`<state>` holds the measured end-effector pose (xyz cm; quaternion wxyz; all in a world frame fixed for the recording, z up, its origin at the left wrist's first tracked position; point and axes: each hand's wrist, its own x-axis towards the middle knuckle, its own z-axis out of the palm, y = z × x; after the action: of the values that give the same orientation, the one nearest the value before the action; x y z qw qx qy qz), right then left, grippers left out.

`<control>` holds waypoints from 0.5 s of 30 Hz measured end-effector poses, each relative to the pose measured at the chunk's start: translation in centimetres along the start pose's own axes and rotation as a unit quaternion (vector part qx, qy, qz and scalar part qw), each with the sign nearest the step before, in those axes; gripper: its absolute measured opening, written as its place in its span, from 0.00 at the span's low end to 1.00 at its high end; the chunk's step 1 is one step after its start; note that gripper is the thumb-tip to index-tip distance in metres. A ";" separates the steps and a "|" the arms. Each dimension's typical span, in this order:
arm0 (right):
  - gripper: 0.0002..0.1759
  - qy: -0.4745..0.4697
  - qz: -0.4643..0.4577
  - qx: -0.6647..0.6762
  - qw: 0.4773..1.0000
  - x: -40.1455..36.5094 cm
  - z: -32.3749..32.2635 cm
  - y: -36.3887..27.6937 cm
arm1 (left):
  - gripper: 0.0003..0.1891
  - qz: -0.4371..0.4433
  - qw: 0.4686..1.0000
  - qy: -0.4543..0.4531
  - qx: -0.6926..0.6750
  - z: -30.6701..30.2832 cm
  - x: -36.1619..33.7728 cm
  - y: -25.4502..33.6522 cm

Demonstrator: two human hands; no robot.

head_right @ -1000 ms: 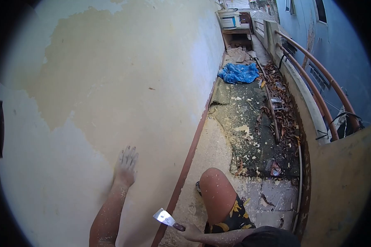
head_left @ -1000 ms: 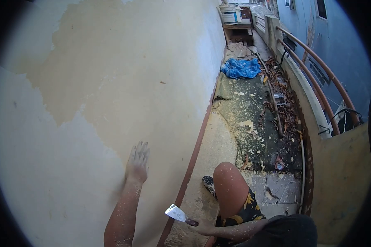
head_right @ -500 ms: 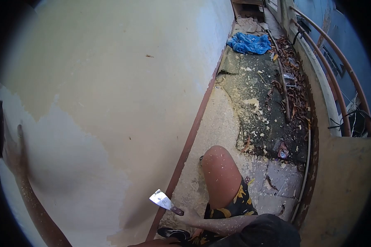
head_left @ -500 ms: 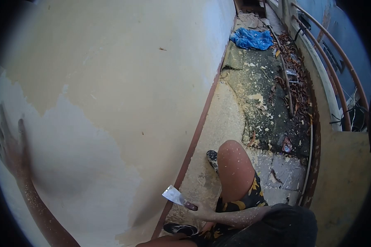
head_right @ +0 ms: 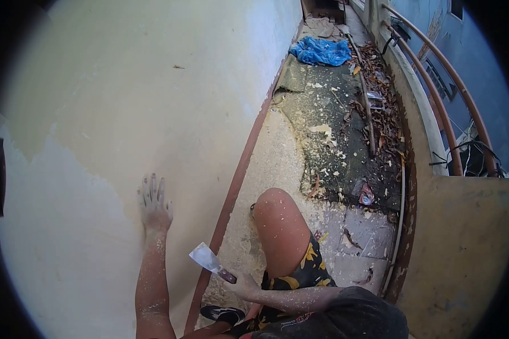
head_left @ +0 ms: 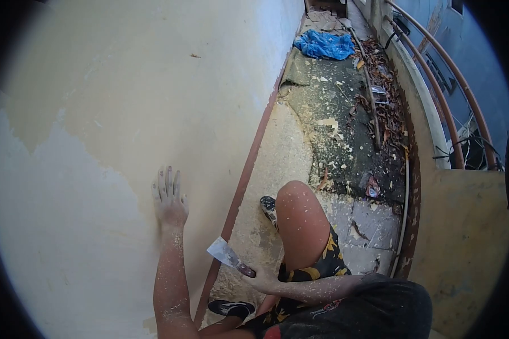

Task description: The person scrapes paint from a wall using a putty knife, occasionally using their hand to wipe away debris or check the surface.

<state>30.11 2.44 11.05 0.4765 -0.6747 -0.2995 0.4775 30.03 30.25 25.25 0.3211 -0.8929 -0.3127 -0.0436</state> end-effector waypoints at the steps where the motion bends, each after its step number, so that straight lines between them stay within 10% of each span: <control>1: 0.20 0.015 -0.006 -0.002 1.000 0.0 -0.3 0.1 | 0.43 0.013 0.999 -0.030 0.017 2.5 -2.8 1.0; 6: 0.17 0.026 0.011 0.029 0.999 0.1 -1.5 0.5 | 0.33 0.019 0.946 -0.322 -0.008 7.9 -18.5 5.8; 10: 0.14 -0.017 0.030 0.049 0.998 -0.3 -2.0 -0.4 | 0.21 -0.070 0.774 -0.571 -0.264 7.1 -28.3 9.5; 11: 0.13 -0.015 0.028 0.074 0.997 -0.5 -1.9 -0.7 | 0.20 -0.091 0.674 -0.588 -0.439 7.4 -31.3 10.5; 13: 0.09 -0.034 0.031 0.103 0.994 -0.9 -1.6 -0.9 | 0.20 -0.213 0.718 -0.387 -0.538 6.9 -35.8 12.2; 15: 0.05 -0.080 0.060 0.123 0.987 -1.5 -0.8 -1.5 | 0.18 -0.329 0.677 -0.397 -0.525 1.9 -33.6 10.9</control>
<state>30.36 1.42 13.09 0.5008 -0.5872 -0.2348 0.5911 9.23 7.08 8.41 -0.3901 -0.6878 -0.6096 0.0551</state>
